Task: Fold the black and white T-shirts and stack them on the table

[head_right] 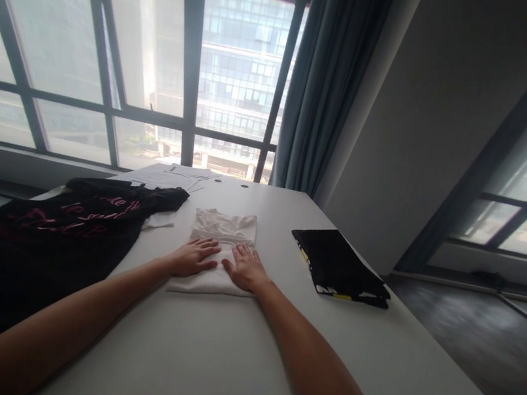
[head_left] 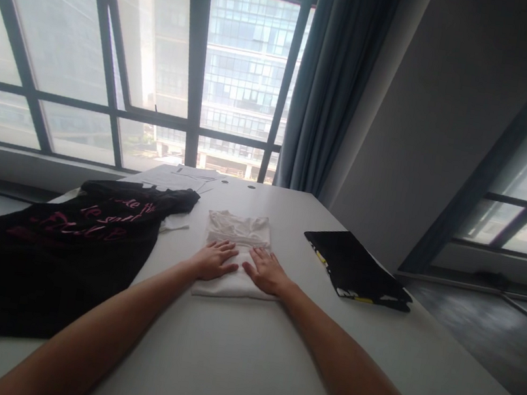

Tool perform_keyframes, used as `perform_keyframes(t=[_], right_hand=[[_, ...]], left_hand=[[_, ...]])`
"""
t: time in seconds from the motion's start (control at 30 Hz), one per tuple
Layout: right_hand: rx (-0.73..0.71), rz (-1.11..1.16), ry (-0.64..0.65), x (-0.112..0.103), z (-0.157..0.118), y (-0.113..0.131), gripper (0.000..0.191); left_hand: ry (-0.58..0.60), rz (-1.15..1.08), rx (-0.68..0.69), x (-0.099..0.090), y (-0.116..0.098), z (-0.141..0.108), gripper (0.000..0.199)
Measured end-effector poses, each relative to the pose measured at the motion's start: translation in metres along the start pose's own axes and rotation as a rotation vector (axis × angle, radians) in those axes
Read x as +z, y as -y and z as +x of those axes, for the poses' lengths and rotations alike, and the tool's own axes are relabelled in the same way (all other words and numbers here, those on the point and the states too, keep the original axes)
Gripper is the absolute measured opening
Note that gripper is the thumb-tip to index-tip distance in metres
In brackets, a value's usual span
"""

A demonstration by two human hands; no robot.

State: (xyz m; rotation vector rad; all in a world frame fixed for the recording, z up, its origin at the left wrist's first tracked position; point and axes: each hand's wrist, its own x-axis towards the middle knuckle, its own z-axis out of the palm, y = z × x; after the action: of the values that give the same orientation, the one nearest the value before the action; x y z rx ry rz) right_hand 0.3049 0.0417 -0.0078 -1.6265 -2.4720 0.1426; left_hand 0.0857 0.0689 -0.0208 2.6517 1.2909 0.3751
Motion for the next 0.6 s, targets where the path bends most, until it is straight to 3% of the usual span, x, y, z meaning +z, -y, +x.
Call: perform_keyframes(t=[0.13,0.3,0.4,0.5,0.6], right_hand=[[-0.001,-0.013,-0.081,-0.002,-0.002,0.003,0.072],[0.015,-0.003,0.105,-0.010,-0.006,0.009,0.071],[0.020,-0.038,0.009,-0.017,-0.001,0.008,0.060],[0.053,-0.092,-0.093,-0.025,0.019,0.001,0.055],[0.097,-0.123,-0.087,-0.031,0.051,-0.008,0.055]], left_hand=[[0.023,-0.009,0.004,0.000,0.001,0.001,0.069],[0.125,-0.009,0.018,-0.004,0.000,0.000,0.076],[0.174,-0.042,0.066,-0.017,0.002,0.005,0.076],[-0.019,-0.040,0.016,-0.030,0.008,0.019,0.057],[-0.214,0.059,-0.145,-0.034,0.018,0.042,0.045]])
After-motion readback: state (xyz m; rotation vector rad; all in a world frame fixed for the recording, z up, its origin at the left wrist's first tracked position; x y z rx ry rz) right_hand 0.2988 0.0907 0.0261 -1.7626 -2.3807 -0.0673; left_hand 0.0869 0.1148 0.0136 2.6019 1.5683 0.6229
